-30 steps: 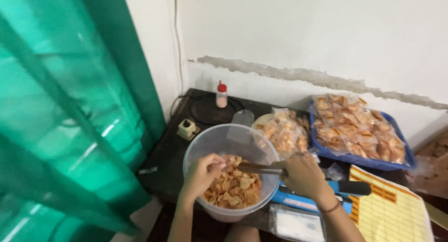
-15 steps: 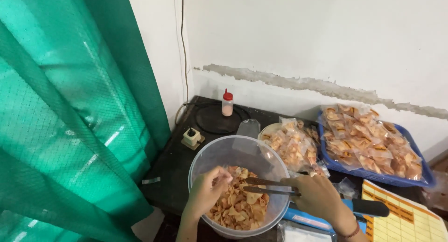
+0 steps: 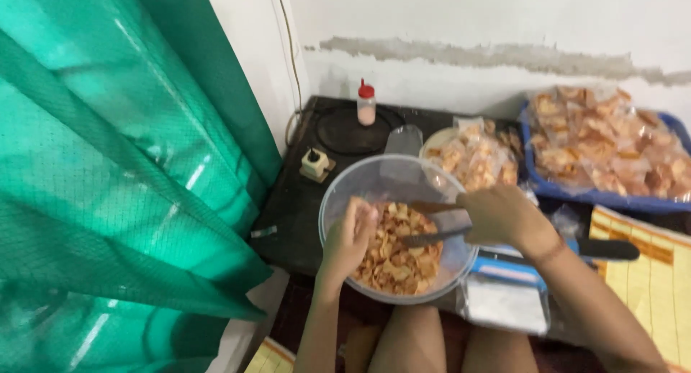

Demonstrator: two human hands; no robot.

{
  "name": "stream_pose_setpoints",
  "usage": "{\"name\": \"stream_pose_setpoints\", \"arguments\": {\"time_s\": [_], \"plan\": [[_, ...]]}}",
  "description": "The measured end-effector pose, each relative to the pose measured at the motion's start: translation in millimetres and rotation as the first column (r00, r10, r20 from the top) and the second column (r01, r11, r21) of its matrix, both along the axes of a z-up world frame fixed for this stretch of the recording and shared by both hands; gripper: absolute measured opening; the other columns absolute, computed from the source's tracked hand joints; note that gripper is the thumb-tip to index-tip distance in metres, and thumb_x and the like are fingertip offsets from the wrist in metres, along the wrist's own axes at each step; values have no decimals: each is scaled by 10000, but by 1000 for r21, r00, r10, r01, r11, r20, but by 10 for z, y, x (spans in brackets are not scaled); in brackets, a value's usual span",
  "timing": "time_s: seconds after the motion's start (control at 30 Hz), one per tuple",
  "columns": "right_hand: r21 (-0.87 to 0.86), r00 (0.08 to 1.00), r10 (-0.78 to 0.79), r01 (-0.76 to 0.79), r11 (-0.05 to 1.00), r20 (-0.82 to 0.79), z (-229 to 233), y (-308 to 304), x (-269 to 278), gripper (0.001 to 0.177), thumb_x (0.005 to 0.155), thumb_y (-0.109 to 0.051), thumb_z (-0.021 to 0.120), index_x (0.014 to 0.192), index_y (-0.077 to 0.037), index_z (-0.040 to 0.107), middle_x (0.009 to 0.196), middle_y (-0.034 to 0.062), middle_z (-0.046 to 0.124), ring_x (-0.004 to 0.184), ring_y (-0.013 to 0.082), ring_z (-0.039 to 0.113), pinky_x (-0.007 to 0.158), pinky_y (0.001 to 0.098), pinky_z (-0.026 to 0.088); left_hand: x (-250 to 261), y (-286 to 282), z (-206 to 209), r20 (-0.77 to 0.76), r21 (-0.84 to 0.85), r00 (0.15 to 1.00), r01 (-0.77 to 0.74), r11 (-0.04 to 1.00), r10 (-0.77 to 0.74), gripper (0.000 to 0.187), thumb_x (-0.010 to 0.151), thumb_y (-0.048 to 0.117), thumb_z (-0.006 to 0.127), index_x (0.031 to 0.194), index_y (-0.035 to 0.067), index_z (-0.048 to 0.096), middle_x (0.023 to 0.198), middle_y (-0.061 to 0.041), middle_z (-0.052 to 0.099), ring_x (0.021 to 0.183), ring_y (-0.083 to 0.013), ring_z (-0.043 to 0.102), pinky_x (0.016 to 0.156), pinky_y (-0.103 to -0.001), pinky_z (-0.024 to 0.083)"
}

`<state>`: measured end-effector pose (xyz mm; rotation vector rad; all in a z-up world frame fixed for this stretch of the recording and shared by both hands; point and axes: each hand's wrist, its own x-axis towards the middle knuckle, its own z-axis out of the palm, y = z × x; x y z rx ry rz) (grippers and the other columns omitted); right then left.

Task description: Filling small plastic bags with chips and sealing them using a manual heat sealer.

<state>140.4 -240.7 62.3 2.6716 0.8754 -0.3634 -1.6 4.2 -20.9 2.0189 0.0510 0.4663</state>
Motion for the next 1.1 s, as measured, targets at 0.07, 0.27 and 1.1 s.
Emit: {"name": "stream_pose_setpoints", "arguments": {"time_s": [0.07,0.27,1.1], "plan": [[-18,1000,17,-17,1000,15,-274,109,143,452,708,-452,779,1119,-265,772,1013,72,803,1028,288,768,881,444,606,-57,-57,126,-2,27,1000,-4,1000,4,305,1108,367,457,1167,78,536,853,-201,746,775,-390,735,681,-489,595],[-105,992,93,-83,991,90,-479,554,45,343,700,-437,709,949,-233,828,881,12,800,931,232,779,772,386,591,-57,-46,141,-50,2,999,13,1000,-13,278,1064,287,471,1253,92,414,1072,-226,721,929,-439,719,786,-575,575],[76,846,165,-235,969,508,-1399,444,625,126,708,-240,651,689,-182,762,599,-21,673,655,196,694,571,323,471,83,-14,7,-46,-23,997,59,998,-60,291,1019,227,592,1247,119,446,1078,-147,739,827,-368,736,744,-471,567]]}}
